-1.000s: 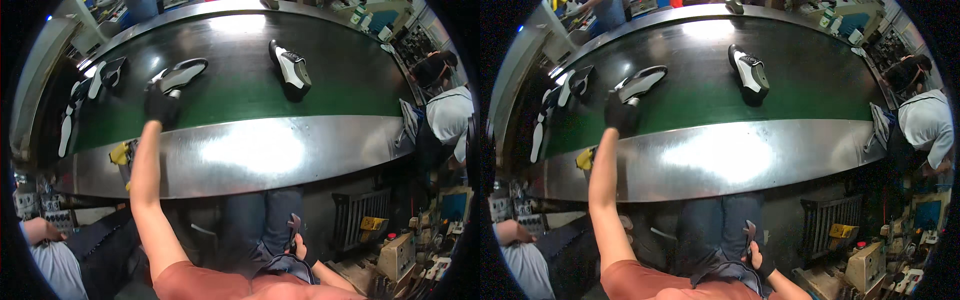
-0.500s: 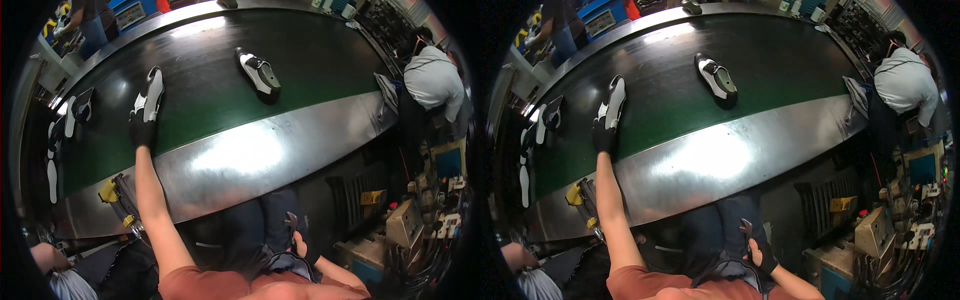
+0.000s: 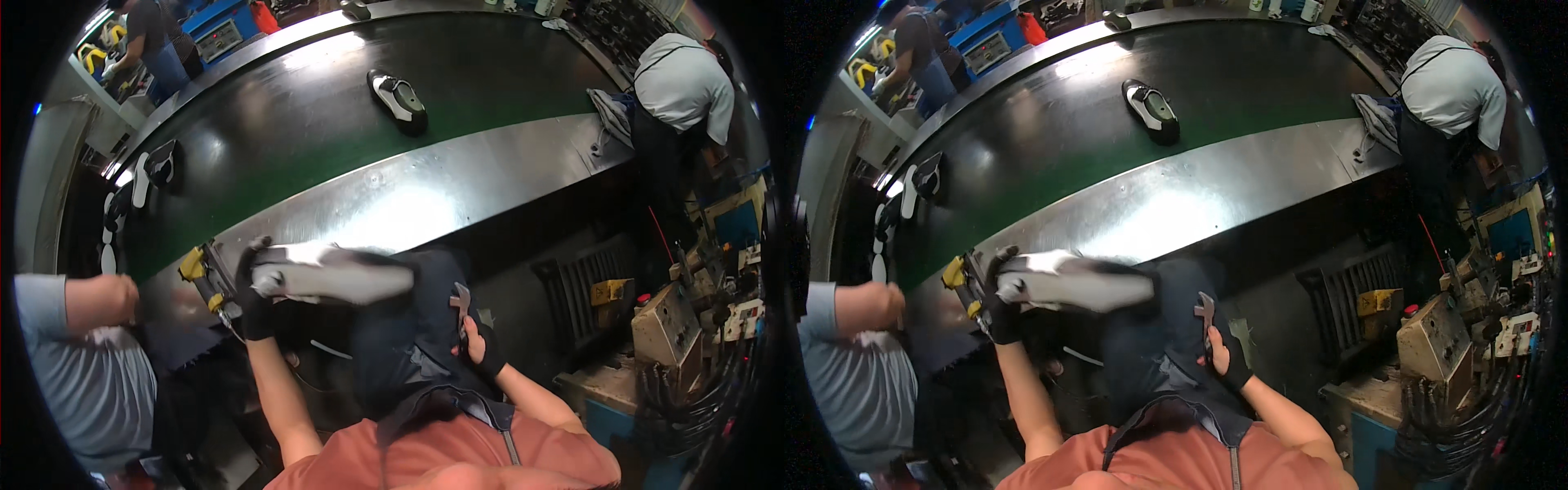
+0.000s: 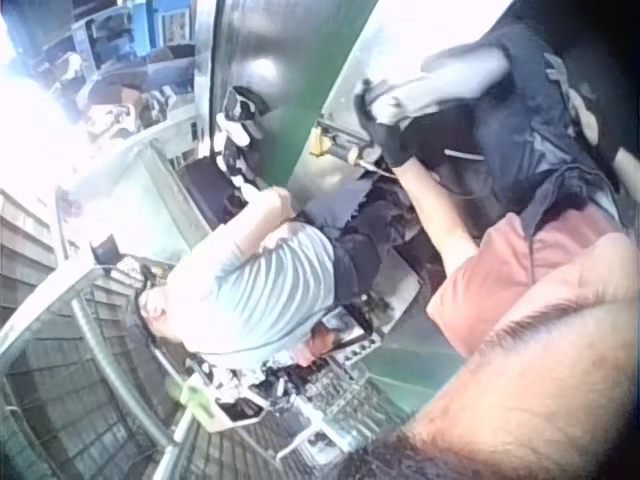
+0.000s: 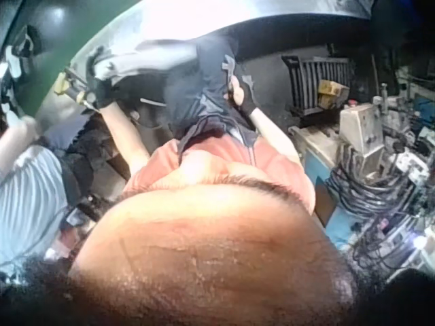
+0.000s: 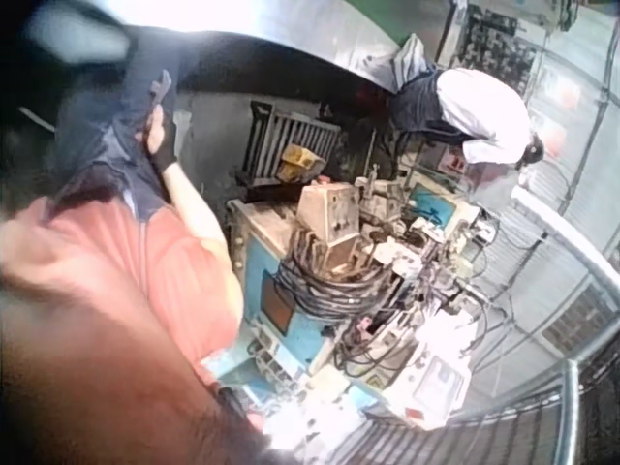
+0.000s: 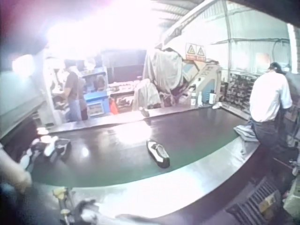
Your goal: The person uses a pair of pliers to trim excess material from the edges of white shoe parts. They pick up each part from a conveyor belt, hold it against their lap, and carefully snip the edges before placing the finished part back on the belt.
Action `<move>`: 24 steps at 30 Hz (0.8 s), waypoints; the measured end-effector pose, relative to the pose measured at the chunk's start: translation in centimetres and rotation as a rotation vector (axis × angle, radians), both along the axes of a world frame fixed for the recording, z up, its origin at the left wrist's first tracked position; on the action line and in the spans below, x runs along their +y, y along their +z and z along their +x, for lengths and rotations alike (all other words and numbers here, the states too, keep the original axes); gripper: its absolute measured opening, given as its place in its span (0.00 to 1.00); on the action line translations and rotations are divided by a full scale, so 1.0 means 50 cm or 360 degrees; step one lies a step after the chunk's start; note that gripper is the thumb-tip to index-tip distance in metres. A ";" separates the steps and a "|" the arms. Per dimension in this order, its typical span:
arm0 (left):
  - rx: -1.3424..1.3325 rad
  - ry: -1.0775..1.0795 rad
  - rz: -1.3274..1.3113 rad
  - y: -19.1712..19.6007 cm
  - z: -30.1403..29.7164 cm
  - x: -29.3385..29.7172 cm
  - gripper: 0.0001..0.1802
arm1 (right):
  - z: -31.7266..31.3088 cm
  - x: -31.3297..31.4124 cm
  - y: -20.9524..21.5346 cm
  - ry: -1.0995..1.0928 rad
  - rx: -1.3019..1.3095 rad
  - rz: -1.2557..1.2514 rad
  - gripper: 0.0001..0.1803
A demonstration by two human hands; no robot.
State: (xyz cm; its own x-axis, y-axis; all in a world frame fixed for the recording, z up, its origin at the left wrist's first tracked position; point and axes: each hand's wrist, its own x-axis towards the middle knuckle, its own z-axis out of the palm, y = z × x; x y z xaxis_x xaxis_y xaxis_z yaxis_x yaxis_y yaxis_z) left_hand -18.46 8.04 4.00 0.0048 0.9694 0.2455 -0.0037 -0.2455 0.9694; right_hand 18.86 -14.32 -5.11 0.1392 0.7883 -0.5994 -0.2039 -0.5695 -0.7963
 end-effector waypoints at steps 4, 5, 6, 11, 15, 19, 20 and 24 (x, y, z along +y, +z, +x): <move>0.0315 -0.0459 0.0133 0.036 0.222 -0.161 0.21 | 0.006 -0.005 0.033 0.0033 -0.0119 0.0057 0.30; 0.0195 -0.0324 0.0128 -0.012 0.259 -0.195 0.18 | 0.005 -0.003 0.041 0.0078 -0.0163 0.0093 0.31; 0.0371 -0.0324 0.0207 -0.032 0.290 -0.215 0.17 | 0.007 -0.001 0.065 0.0146 -0.0120 -0.0030 0.30; 0.0422 -0.0523 0.0041 -0.047 0.331 -0.188 0.13 | 0.013 -0.012 0.173 0.0816 0.0050 0.0243 0.28; 0.0017 -0.0520 -0.0197 -0.090 0.344 -0.174 0.23 | -0.012 -0.014 0.148 0.0979 0.0263 0.0258 0.27; -0.0083 -0.0418 -0.0116 -0.104 0.351 -0.171 0.33 | -0.042 0.014 0.099 0.0752 0.0801 0.0129 0.29; -0.0119 -0.0389 -0.0088 -0.100 0.347 -0.180 0.33 | -0.046 0.022 0.111 0.0743 0.0925 0.0019 0.29; 0.0023 -0.0300 -0.0150 -0.053 0.367 -0.217 0.40 | -0.022 0.046 0.151 0.0800 0.1060 -0.0101 0.29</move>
State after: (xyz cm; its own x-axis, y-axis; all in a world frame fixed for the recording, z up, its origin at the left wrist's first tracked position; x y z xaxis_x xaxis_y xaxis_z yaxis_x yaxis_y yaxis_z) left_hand -0.13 -2.83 1.33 0.1911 0.9697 0.1521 -0.0270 -0.1497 0.9884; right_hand 17.74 -12.00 2.45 -0.6190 0.6236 -0.4774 -0.3298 -0.7581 -0.5626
